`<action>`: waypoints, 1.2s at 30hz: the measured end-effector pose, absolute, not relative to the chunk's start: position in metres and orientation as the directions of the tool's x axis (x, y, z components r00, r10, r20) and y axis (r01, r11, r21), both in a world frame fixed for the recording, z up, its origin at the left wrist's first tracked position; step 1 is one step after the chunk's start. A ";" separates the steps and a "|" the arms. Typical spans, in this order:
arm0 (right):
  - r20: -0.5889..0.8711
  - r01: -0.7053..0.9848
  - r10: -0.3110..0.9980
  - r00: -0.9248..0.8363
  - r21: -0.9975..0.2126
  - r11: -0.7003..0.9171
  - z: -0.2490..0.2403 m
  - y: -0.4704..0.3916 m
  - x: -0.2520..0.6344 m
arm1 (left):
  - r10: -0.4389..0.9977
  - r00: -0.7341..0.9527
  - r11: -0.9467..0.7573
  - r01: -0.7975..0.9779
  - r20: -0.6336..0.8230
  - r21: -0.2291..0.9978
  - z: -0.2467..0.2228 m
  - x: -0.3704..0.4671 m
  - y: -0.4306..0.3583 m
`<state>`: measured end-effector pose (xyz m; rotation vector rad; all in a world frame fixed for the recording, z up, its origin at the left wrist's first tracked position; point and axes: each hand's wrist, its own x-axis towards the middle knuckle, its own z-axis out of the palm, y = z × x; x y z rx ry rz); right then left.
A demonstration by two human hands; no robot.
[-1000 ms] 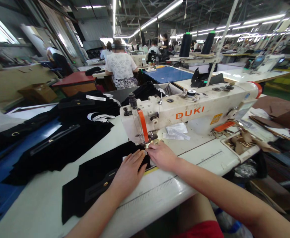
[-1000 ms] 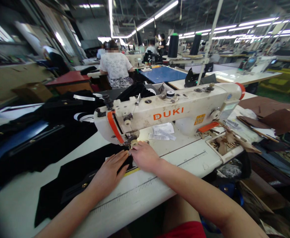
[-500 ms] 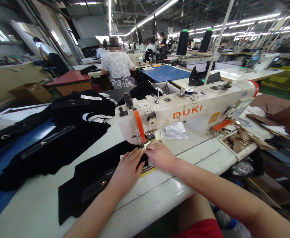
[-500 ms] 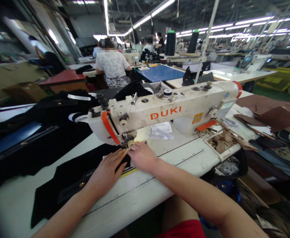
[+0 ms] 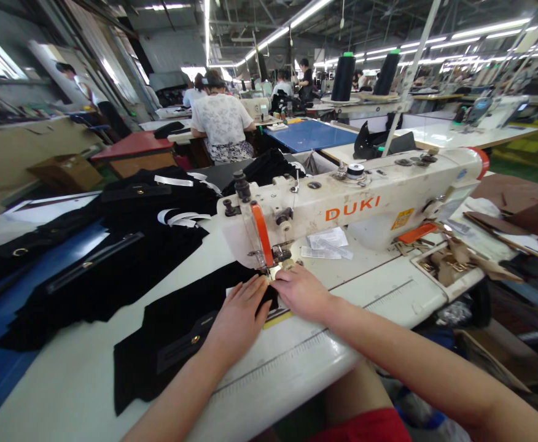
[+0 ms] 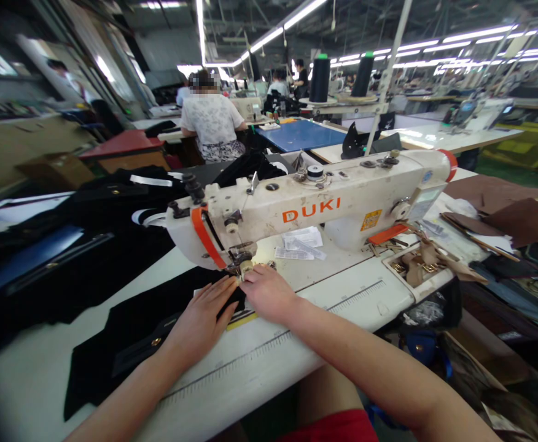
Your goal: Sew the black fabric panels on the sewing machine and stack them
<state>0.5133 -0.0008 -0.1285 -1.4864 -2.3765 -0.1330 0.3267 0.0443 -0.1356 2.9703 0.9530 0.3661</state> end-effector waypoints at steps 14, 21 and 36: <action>0.380 0.896 0.847 -0.371 -0.092 0.434 -0.132 0.001 0.514 | 0.602 0.752 -0.796 0.591 0.269 0.128 -0.133 0.334 0.062; 0.457 0.886 0.820 -0.345 -0.129 0.445 -0.131 -0.007 0.515 | 0.619 0.759 -0.783 0.615 0.202 0.088 -0.131 0.300 0.037; 0.501 0.840 0.790 -0.352 -0.203 0.503 -0.137 -0.012 0.516 | 0.847 0.512 -0.518 0.855 0.142 0.008 -0.106 0.149 -0.007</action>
